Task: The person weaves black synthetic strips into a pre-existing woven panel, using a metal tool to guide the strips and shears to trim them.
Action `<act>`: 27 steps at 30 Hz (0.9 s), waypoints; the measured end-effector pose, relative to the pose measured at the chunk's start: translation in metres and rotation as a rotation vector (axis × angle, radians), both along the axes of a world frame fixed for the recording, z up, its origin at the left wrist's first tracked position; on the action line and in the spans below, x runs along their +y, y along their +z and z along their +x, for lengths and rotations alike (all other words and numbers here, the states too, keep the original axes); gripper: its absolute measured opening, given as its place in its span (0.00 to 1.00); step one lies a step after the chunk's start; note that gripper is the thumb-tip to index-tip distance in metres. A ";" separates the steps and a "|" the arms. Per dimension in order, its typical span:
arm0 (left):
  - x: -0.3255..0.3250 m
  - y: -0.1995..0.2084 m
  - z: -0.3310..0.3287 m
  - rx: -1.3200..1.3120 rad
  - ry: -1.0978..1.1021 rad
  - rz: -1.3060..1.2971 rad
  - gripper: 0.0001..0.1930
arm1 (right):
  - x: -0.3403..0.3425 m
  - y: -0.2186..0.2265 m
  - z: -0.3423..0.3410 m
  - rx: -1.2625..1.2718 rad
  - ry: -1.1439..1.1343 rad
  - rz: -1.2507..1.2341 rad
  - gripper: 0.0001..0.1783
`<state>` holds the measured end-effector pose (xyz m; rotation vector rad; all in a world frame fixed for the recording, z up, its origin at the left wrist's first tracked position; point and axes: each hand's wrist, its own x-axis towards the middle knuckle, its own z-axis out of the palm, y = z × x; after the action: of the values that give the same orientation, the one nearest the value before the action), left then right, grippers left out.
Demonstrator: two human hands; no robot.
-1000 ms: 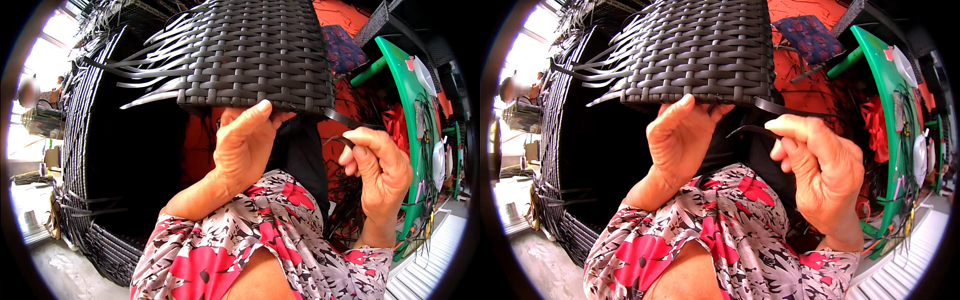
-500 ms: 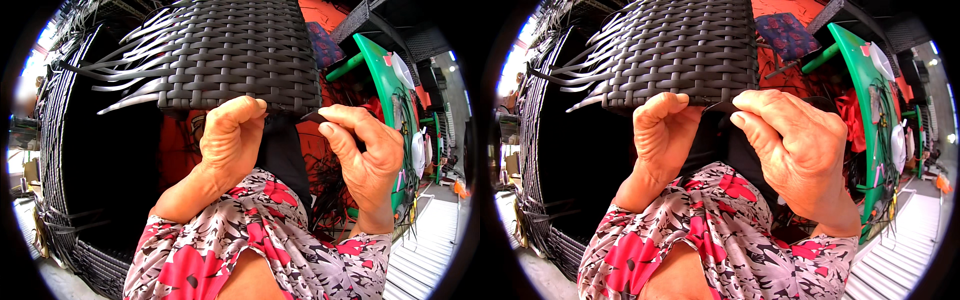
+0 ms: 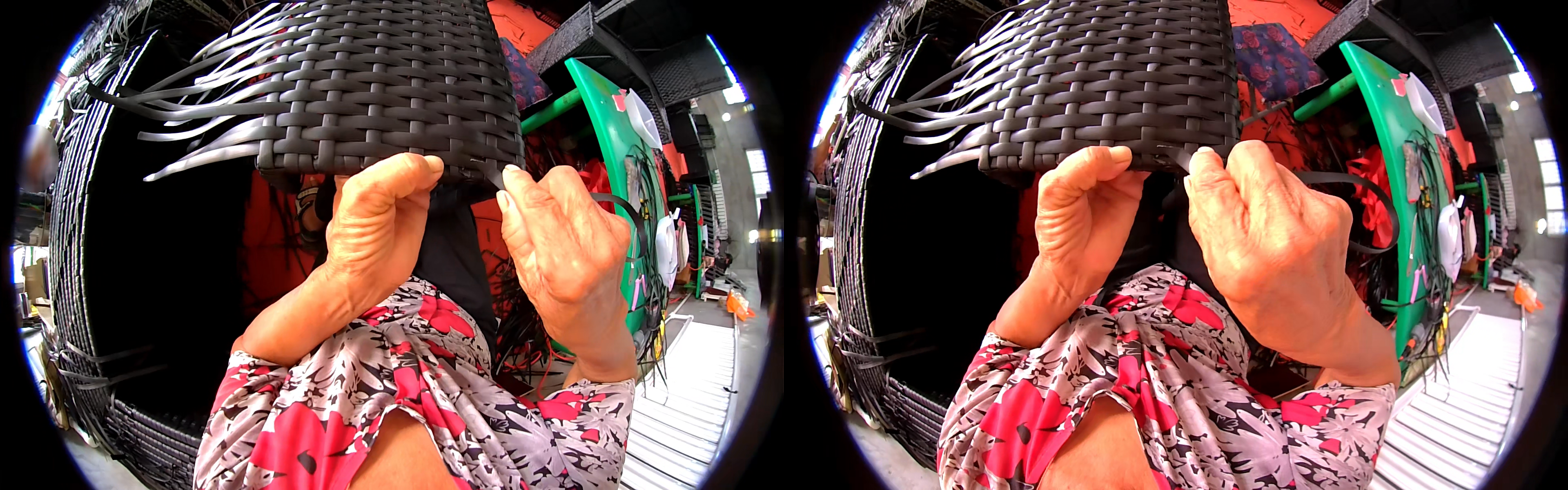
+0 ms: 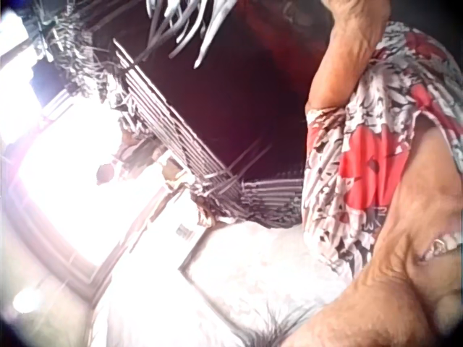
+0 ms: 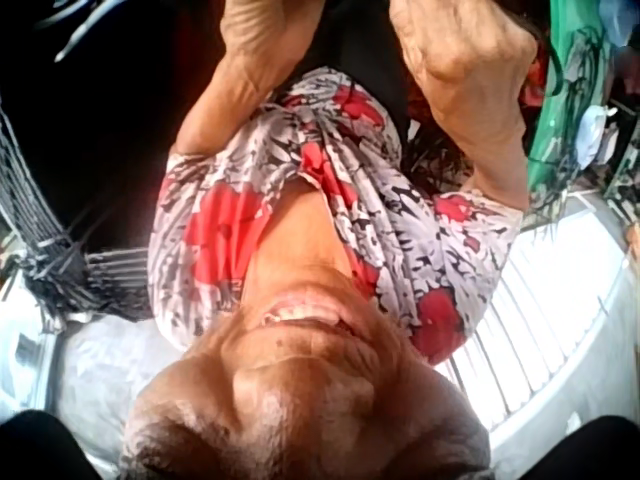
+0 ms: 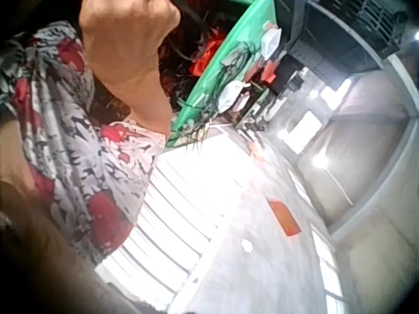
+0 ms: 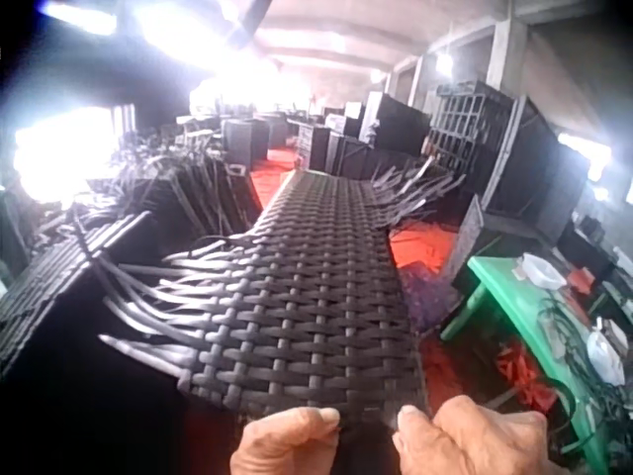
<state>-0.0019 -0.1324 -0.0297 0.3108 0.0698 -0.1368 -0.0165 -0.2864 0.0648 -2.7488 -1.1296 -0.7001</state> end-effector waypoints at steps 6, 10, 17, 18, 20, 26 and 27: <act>0.001 -0.004 0.000 0.003 -0.019 -0.053 0.02 | 0.008 0.005 -0.005 -0.023 0.019 -0.131 0.14; 0.003 -0.006 -0.001 -0.001 -0.017 -0.052 0.02 | 0.015 0.011 -0.005 0.021 -0.019 -0.168 0.11; 0.003 -0.007 0.000 -0.013 0.004 -0.062 0.04 | 0.029 0.019 -0.003 0.031 -0.091 -0.266 0.07; 0.003 -0.007 0.000 -0.016 0.021 -0.058 0.04 | 0.030 0.020 -0.002 0.034 -0.088 -0.279 0.07; 0.005 -0.008 0.000 -0.017 0.015 -0.066 0.05 | 0.033 0.020 0.001 0.041 -0.081 -0.305 0.07; 0.005 -0.004 0.002 -0.026 0.038 -0.069 0.08 | 0.039 0.019 0.005 0.047 -0.086 -0.279 0.05; 0.003 -0.004 0.002 -0.029 0.037 -0.077 0.08 | 0.038 0.017 0.006 0.042 -0.093 -0.254 0.05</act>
<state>0.0002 -0.1289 -0.0337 0.2341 0.0415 -0.0982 -0.0105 -0.2485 0.0815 -3.0276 -1.1622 -0.5391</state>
